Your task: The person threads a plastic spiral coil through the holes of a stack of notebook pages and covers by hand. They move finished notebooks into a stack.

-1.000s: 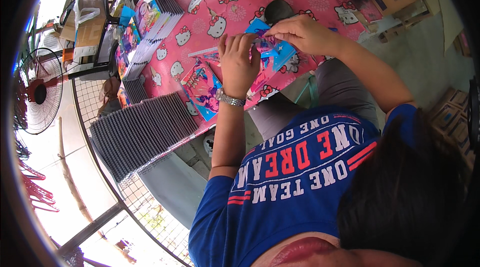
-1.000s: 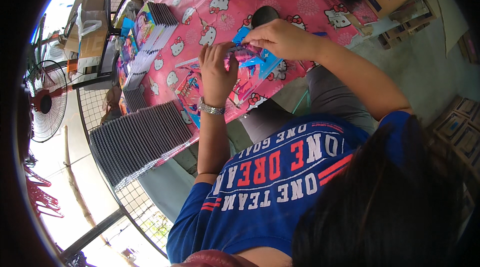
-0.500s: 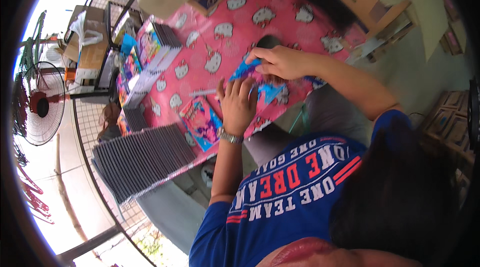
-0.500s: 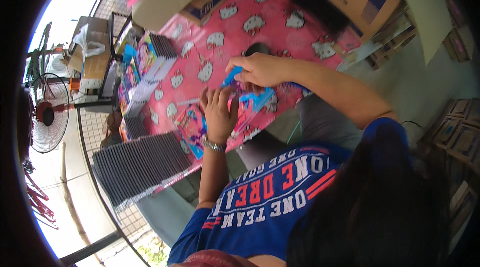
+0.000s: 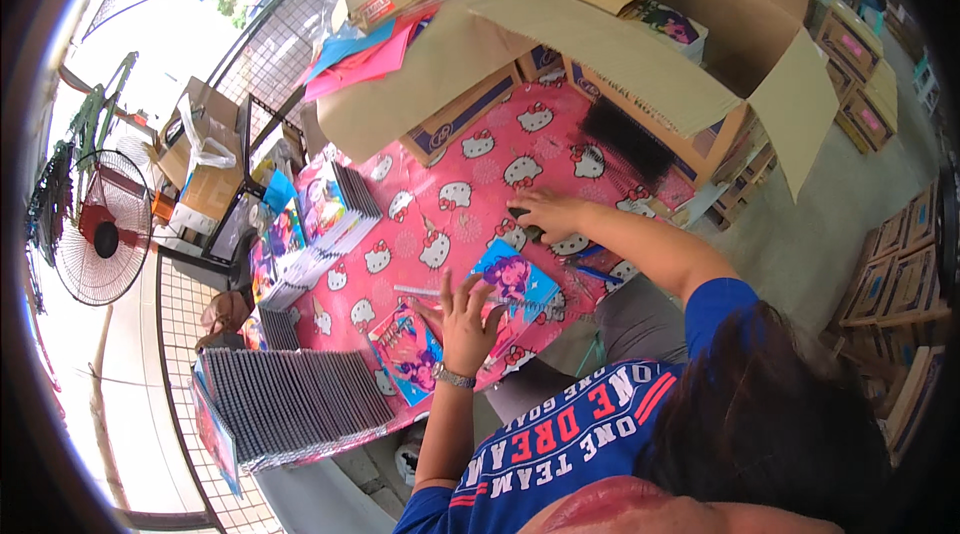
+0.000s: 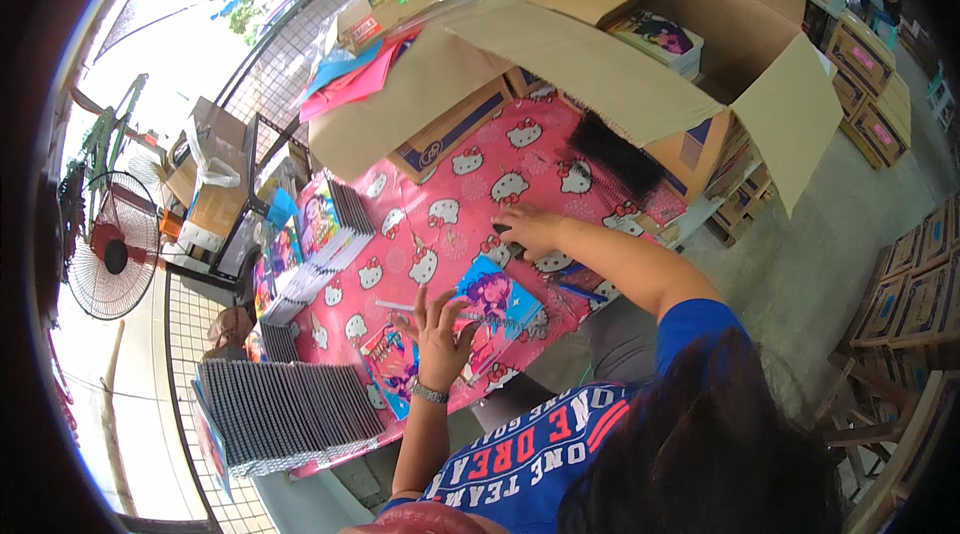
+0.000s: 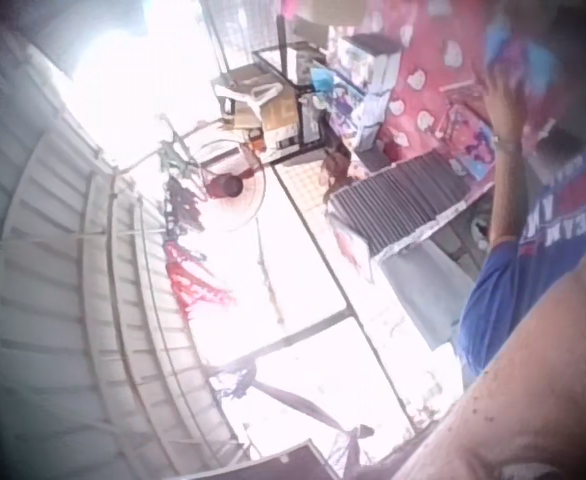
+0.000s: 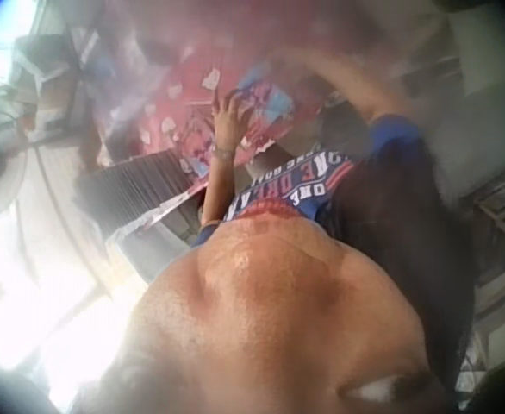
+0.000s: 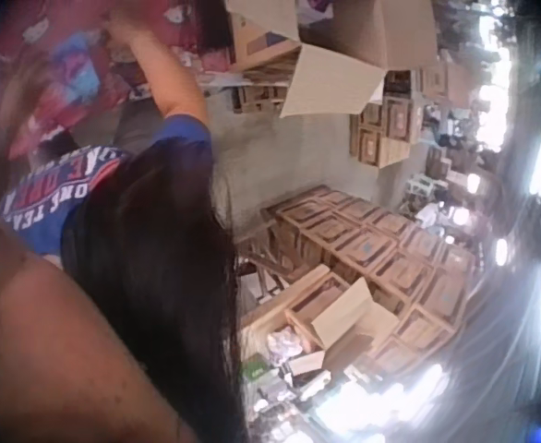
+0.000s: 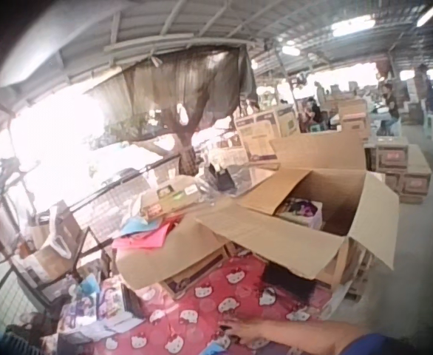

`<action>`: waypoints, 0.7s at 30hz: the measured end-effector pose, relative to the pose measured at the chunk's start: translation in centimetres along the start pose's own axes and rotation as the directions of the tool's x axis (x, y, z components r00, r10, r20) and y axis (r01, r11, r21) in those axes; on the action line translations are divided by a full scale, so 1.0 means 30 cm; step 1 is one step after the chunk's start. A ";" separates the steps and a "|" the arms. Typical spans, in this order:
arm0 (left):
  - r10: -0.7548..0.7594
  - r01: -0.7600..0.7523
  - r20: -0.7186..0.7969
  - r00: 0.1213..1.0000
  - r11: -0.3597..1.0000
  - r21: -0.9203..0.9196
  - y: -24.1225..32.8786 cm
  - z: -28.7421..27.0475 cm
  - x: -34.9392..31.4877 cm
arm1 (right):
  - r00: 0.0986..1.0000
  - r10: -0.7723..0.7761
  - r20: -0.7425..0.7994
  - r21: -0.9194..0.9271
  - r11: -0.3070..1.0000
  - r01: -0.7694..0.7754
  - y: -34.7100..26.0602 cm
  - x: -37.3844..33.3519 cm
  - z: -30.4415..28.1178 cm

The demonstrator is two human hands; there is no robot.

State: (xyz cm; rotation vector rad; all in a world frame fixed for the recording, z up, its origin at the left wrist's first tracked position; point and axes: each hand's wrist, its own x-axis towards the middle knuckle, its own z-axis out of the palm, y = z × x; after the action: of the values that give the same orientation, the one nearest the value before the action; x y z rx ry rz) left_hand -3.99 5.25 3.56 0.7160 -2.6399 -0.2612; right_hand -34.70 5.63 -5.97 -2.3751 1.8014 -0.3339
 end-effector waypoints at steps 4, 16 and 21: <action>-0.076 0.073 -0.111 0.991 0.997 -0.030 -0.028 0.017 -0.036 | 1.000 -0.007 -0.022 0.241 0.971 0.012 -0.052 0.042 -0.087; 0.104 -0.108 -0.040 0.994 0.988 -0.114 0.036 0.014 0.014 | 0.942 -0.209 0.263 0.950 0.228 -0.215 -0.301 -0.108 -0.228; 0.022 -0.023 -0.008 1.000 0.983 -0.185 0.040 0.020 -0.009 | 0.935 -0.353 0.033 0.920 -0.356 -0.167 -0.291 -0.123 -0.204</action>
State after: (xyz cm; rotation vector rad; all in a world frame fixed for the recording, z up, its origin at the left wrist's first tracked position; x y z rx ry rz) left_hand -4.56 6.46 3.24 0.6237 -2.5734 -0.4892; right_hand -29.12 11.67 1.75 -0.9566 0.3395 -0.9359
